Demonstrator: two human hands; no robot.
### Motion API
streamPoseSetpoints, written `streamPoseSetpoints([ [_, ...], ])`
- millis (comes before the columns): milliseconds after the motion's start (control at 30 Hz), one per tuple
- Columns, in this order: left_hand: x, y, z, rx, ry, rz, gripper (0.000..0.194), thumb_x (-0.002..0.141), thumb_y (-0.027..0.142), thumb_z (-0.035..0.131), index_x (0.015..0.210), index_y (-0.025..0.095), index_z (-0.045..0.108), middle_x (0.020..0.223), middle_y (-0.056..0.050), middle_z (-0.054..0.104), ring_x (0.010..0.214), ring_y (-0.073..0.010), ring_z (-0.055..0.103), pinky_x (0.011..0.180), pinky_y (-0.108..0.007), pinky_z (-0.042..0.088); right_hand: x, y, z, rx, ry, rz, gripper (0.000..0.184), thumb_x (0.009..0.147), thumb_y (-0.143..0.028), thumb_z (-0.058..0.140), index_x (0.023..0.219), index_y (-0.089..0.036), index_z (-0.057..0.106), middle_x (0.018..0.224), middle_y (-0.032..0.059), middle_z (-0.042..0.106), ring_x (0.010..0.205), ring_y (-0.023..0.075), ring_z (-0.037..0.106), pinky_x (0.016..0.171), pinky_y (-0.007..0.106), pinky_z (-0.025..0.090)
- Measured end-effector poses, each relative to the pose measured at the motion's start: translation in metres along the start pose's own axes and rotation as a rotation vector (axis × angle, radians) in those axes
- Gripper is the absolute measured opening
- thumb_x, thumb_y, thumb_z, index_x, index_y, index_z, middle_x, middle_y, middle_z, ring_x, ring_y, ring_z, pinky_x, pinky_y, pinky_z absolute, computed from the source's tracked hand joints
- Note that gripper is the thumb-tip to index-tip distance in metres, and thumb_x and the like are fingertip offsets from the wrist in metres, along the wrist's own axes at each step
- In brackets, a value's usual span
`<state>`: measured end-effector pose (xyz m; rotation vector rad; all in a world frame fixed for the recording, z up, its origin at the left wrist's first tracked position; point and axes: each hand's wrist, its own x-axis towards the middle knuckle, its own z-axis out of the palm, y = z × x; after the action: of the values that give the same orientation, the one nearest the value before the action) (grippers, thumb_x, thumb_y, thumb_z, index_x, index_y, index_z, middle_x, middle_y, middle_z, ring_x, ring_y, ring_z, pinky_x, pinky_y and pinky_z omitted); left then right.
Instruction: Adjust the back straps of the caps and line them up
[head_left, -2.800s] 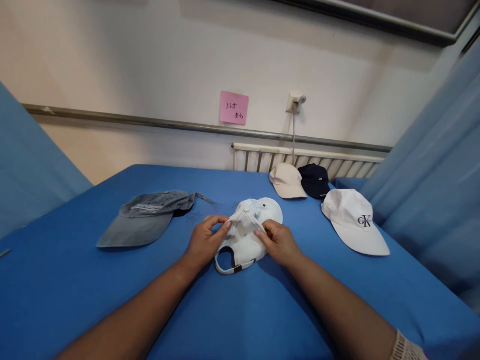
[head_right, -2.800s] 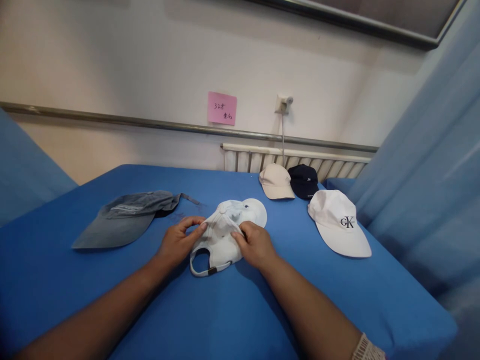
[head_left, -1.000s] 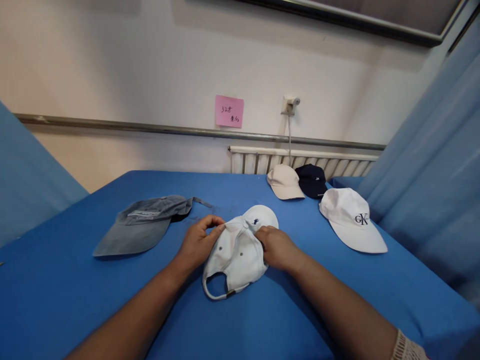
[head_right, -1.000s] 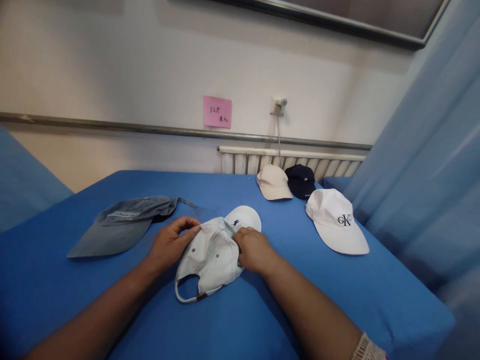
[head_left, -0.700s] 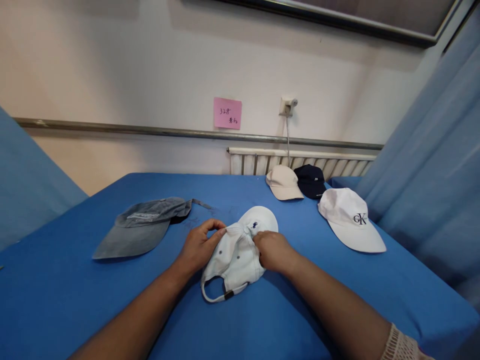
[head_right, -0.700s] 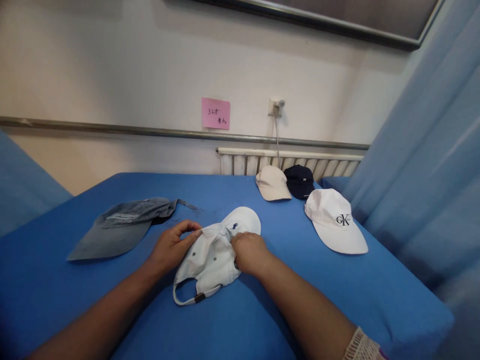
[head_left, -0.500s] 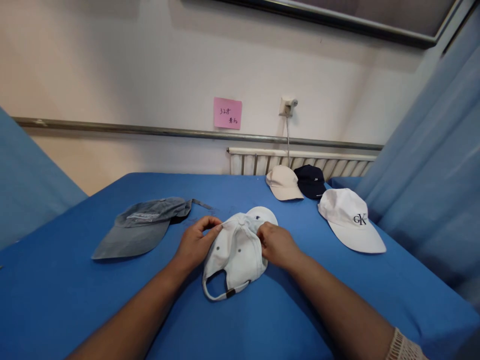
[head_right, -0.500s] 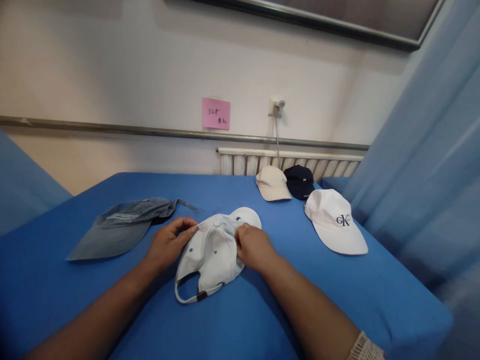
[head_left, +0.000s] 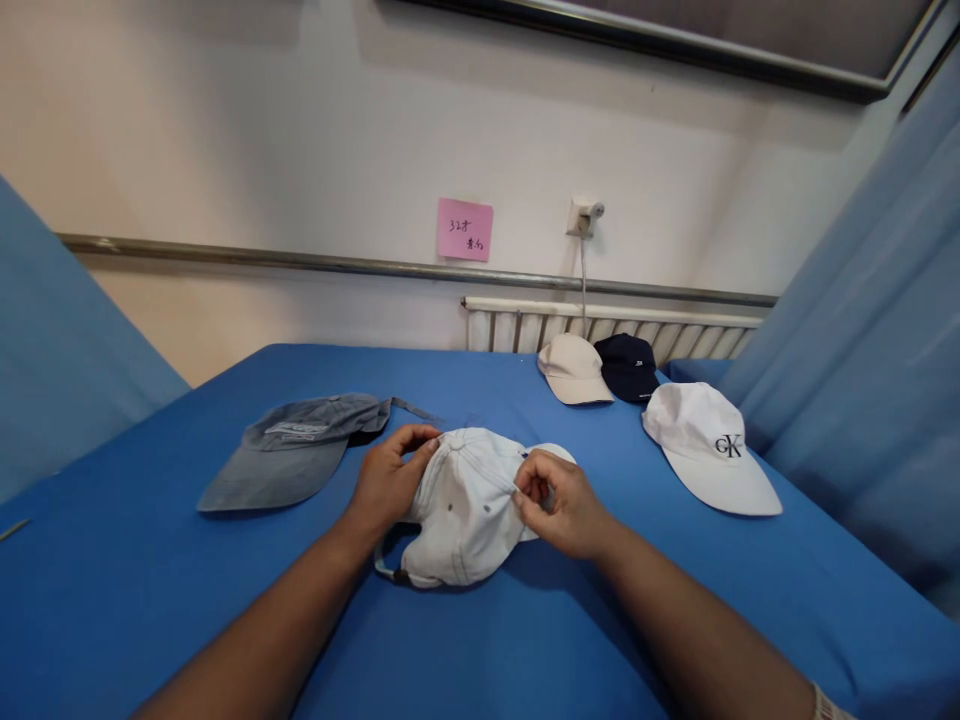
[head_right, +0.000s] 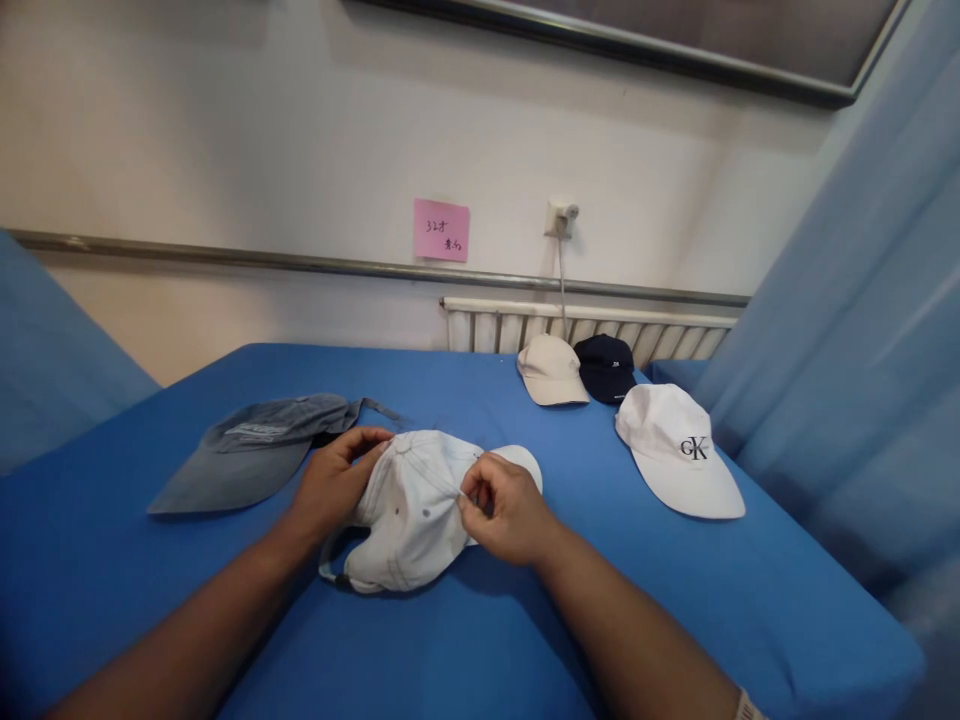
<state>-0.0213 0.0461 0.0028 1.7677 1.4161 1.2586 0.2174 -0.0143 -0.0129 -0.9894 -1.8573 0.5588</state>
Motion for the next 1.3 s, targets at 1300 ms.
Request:
streamPoseSetpoints([
  [1300,-0.012,0.020,-0.009,0.121,0.029,0.281,0.023,0.082,0.041,0.062,0.093,0.023,0.071,0.092,-0.004,0.074,0.087,-0.0220,0.068,0.083,-0.036,0.055,0.016,0.038,0.004,-0.254,-0.064,0.135,0.011,0.086,-0.022,0.058,0.095,-0.021,0.063,0.098,0.0038,0.068,0.093,0.0187,0.061,0.087,0.033,0.044],
])
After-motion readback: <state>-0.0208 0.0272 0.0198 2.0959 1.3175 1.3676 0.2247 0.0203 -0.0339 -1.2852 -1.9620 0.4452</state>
